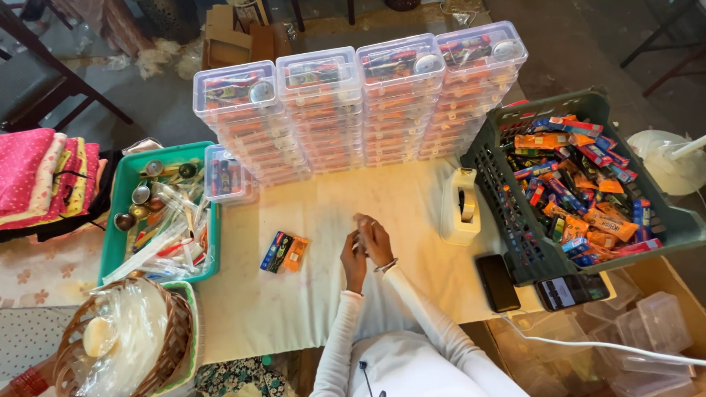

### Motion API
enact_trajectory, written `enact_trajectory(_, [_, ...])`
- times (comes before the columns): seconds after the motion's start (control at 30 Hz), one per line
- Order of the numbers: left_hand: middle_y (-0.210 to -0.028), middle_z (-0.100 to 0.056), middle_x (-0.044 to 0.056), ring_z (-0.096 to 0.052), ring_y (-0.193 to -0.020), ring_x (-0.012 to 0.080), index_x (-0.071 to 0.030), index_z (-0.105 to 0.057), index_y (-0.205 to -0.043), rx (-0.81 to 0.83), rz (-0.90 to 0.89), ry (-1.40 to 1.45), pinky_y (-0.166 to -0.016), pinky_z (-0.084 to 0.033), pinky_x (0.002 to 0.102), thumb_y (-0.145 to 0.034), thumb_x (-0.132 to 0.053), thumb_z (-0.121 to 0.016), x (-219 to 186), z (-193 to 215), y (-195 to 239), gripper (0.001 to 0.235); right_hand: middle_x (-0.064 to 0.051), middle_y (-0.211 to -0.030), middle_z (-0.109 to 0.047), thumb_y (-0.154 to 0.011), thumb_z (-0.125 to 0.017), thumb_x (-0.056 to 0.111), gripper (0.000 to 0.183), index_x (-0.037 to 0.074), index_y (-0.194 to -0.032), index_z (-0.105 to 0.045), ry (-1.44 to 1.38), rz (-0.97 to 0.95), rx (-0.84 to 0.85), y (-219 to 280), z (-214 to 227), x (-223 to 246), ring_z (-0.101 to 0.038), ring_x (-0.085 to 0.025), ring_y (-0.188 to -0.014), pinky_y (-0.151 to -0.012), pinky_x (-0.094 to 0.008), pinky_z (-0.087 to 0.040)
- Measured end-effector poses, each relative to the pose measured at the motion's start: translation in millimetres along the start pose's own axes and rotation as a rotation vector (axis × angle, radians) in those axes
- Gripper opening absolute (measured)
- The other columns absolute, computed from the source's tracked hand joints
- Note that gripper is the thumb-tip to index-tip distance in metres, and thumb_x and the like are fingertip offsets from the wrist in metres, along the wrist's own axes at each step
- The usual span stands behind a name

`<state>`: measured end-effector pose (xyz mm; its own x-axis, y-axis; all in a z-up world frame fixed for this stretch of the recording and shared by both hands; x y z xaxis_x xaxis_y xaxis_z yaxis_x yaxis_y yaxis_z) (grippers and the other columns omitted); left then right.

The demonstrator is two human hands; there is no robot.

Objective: The person stands at a table and handles several small, colorful rectangular packages, placing them on the surface. They then pick up a small metal tin, open it, and place it down. Finally, they pick up a clear plastic bag and begin to open it.

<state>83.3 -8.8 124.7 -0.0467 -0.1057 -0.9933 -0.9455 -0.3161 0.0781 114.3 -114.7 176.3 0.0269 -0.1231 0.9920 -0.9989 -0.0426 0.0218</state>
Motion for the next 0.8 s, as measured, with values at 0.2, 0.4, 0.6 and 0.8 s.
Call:
enact_trajectory(0.2, [-0.111, -0.061, 0.010, -0.060, -0.098, 0.0170, 0.006, -0.063, -0.122, 0.088, -0.032, 0.206, -0.082, -0.052, 0.033, -0.114, -0.022, -0.051, 48.4, -0.6, -4.3, 0.031, -0.017, -0.140, -0.066, -0.101, -0.055, 0.021, 0.032, 0.003, -0.125, -0.069, 0.607, 0.714, 0.084, 47.6, -25.1, 133.1, -0.058, -0.032, -0.129, -0.111, -0.040, -0.046])
enact_trajectory(0.4, [-0.130, -0.067, 0.007, -0.065, -0.119, 0.0199, -0.004, -0.060, -0.134, 0.137, -0.215, 0.080, -0.101, -0.053, 0.031, -0.097, -0.003, -0.059, -63.2, -16.6, 17.1, 0.038, -0.016, -0.139, -0.064, -0.108, -0.052, 0.027, 0.034, 0.002, -0.129, -0.061, 0.160, 0.405, -0.031, 6.8, 8.4, 45.8, -0.060, -0.026, -0.120, -0.100, -0.037, -0.050])
enact_trajectory(0.6, [-0.140, -0.065, 0.009, -0.063, -0.126, 0.0236, -0.009, -0.063, -0.138, 0.108, -0.445, -0.267, -0.105, -0.052, 0.036, -0.080, 0.008, -0.076, -119.0, -11.4, 32.8, 0.062, -0.011, -0.108, -0.067, -0.106, -0.050, 0.047, 0.048, 0.006, -0.128, -0.061, -0.459, -0.265, 0.079, -1.2, 12.1, 3.5, -0.066, -0.019, -0.081, -0.067, -0.034, -0.056])
enact_trajectory(0.8, [-0.142, -0.058, 0.012, -0.056, -0.129, 0.0245, -0.005, -0.048, -0.148, 0.170, -0.156, 0.135, -0.106, -0.047, 0.039, -0.094, -0.025, -0.069, -62.4, -6.9, 11.4, 0.061, -0.008, -0.109, -0.073, -0.107, -0.053, 0.048, 0.050, 0.001, -0.118, -0.068, -0.319, -0.142, -0.064, -17.1, 34.5, -67.3, -0.067, -0.014, -0.100, -0.086, -0.028, -0.055])
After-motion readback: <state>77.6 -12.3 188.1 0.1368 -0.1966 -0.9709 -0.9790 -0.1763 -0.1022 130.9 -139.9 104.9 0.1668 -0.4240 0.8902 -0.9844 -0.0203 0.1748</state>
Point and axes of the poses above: each hand's wrist, its own y-axis away from the middle knuckle, its own z-axis out of the back of the hand, x = y × z, the point moved 7 cm from there along -y, towards the middle knuckle
